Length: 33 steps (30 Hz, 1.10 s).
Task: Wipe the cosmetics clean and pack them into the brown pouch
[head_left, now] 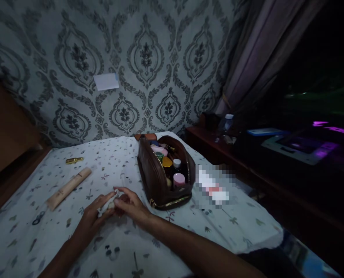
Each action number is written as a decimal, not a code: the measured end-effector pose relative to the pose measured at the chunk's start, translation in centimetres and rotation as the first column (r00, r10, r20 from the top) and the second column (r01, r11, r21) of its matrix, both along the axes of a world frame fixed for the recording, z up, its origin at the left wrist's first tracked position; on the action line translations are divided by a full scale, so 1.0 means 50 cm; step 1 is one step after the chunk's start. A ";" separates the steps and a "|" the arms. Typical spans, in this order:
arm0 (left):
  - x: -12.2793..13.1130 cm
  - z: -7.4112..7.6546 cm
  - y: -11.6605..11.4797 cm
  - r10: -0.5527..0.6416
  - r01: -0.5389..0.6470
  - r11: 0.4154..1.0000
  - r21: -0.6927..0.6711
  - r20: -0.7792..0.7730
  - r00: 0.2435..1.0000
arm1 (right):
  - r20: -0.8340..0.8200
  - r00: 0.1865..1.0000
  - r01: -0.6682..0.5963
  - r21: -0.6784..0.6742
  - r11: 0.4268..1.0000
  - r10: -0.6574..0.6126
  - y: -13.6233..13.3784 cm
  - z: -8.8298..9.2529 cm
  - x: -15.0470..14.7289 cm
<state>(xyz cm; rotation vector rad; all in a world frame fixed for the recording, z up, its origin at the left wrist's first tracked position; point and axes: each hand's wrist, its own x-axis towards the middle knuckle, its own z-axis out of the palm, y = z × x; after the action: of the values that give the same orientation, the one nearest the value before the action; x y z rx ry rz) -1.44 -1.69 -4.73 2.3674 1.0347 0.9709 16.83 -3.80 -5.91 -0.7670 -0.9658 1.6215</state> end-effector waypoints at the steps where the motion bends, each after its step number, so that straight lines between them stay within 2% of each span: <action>1: 0.000 -0.005 -0.002 0.016 -0.016 1.000 0.023 0.011 1.000 | -0.006 1.000 0.005 -0.005 1.000 -0.005 0.002 -0.004 -0.002; 6: -0.011 -0.029 -0.001 0.047 -0.040 0.994 0.102 -0.068 0.997 | -0.029 0.999 0.037 -0.035 0.999 -0.038 0.009 -0.018 -0.011; 10: -0.021 -0.030 0.005 0.060 -0.030 0.979 0.203 -0.145 0.988 | -0.054 0.998 0.024 -0.045 0.999 -0.026 0.009 -0.017 -0.012; 15: -0.013 -0.018 0.005 0.100 -0.068 0.952 0.300 -0.090 0.991 | -0.071 0.994 0.084 -0.045 0.995 -0.087 0.005 -0.006 -0.007; 18: -0.003 -0.003 0.000 0.168 -0.141 0.951 0.275 -0.076 0.983 | -0.011 0.987 0.161 -0.018 0.987 -0.161 0.003 0.007 -0.004; 20: 0.009 0.017 -0.008 0.236 -0.214 0.947 0.241 -0.067 0.969 | 0.057 0.972 0.227 0.012 0.974 -0.228 0.000 0.022 -0.002; 22: 0.027 0.047 -0.019 0.292 -0.280 0.937 0.211 -0.030 0.956 | 0.105 0.954 0.277 0.053 0.959 -0.281 -0.007 0.046 0.002; 25: 0.058 0.096 -0.040 0.349 -0.352 0.926 0.135 0.046 0.936 | 0.129 0.940 0.297 0.150 0.943 -0.316 -0.031 0.102 0.028; 27: 0.071 0.115 -0.049 0.330 -0.334 0.937 0.107 0.056 0.942 | 0.169 0.931 0.272 0.264 0.925 -0.323 -0.056 0.147 0.066; 30: 0.074 0.106 -0.046 0.228 -0.226 0.964 0.144 0.004 0.974 | 0.269 0.855 0.298 0.445 0.844 -0.444 -0.098 0.214 0.158; 32: 0.069 0.079 -0.036 0.172 -0.164 0.973 0.164 -0.033 0.985 | 0.366 0.758 0.309 0.529 0.791 -0.540 -0.118 0.254 0.232; 33: 0.065 0.063 -0.030 0.156 -0.147 0.976 0.161 -0.046 0.987 | 0.385 0.686 0.350 0.569 0.744 -0.617 -0.123 0.271 0.269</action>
<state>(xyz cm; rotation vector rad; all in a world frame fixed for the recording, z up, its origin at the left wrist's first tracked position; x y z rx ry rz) 1.84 -3.19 -1.59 2.4864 1.2175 1.0797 30.26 -9.98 7.64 -1.0807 -1.3381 0.6318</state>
